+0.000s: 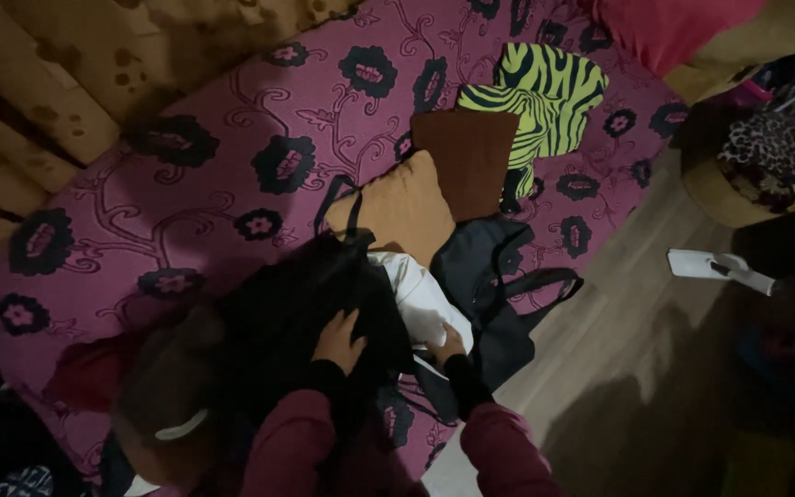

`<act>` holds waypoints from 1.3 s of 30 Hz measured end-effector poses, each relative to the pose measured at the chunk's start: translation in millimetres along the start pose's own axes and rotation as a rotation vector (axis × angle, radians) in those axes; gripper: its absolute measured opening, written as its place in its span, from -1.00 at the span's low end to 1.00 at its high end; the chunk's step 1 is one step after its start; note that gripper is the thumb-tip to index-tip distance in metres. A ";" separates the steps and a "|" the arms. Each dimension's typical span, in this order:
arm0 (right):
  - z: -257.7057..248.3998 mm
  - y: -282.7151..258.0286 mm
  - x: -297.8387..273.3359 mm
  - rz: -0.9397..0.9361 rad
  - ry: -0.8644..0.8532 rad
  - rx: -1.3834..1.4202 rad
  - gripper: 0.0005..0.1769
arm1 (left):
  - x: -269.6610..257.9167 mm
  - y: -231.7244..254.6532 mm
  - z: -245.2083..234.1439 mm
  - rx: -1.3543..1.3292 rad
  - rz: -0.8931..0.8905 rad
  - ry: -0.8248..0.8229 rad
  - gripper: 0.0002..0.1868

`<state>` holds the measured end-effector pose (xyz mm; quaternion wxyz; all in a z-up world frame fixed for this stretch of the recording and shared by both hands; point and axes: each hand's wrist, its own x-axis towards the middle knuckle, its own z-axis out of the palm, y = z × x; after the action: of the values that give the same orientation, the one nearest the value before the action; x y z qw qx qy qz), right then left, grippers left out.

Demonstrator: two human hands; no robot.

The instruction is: The person is sorting and examining clothes and bags on a couch.

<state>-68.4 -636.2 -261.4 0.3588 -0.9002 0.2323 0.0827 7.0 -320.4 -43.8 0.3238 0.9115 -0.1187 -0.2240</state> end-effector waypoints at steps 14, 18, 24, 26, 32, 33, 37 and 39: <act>-14.2 -9.6 48.0 -0.001 -0.038 0.014 0.35 | 30.9 25.3 31.6 -0.029 0.031 -0.019 -0.32; -21.6 -40.0 31.3 0.187 -0.109 0.005 0.16 | 25.9 14.8 46.4 -0.039 0.005 0.015 -0.33; 5.7 -21.3 24.4 0.017 -0.074 -0.191 -0.59 | 12.7 15.9 53.4 -0.017 0.070 -0.039 -0.36; -1.3 -33.4 20.3 -0.065 0.012 -0.142 -0.62 | 6.9 21.3 51.2 -0.035 0.024 -0.091 -0.35; -50.9 -111.5 -2.8 -0.312 0.152 0.144 -0.67 | -4.2 23.4 60.8 -0.162 -0.013 -0.069 -0.24; -57.1 -124.6 -5.5 -0.326 0.132 0.238 -0.69 | -5.5 25.6 58.7 -0.204 -0.035 -0.040 -0.20; -88.5 -161.6 -21.8 -0.333 0.094 0.451 -0.75 | -15.5 31.0 56.7 -0.288 0.118 0.067 -0.08; -103.1 -170.3 -25.4 -0.387 0.073 0.637 -0.78 | -22.6 44.1 43.6 -0.330 0.084 0.109 0.06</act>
<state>-11.2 -589.6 -74.8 0.6214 -0.7731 0.0846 -0.0950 -37.0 -369.2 -38.0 0.4842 0.8510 -0.1004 -0.1770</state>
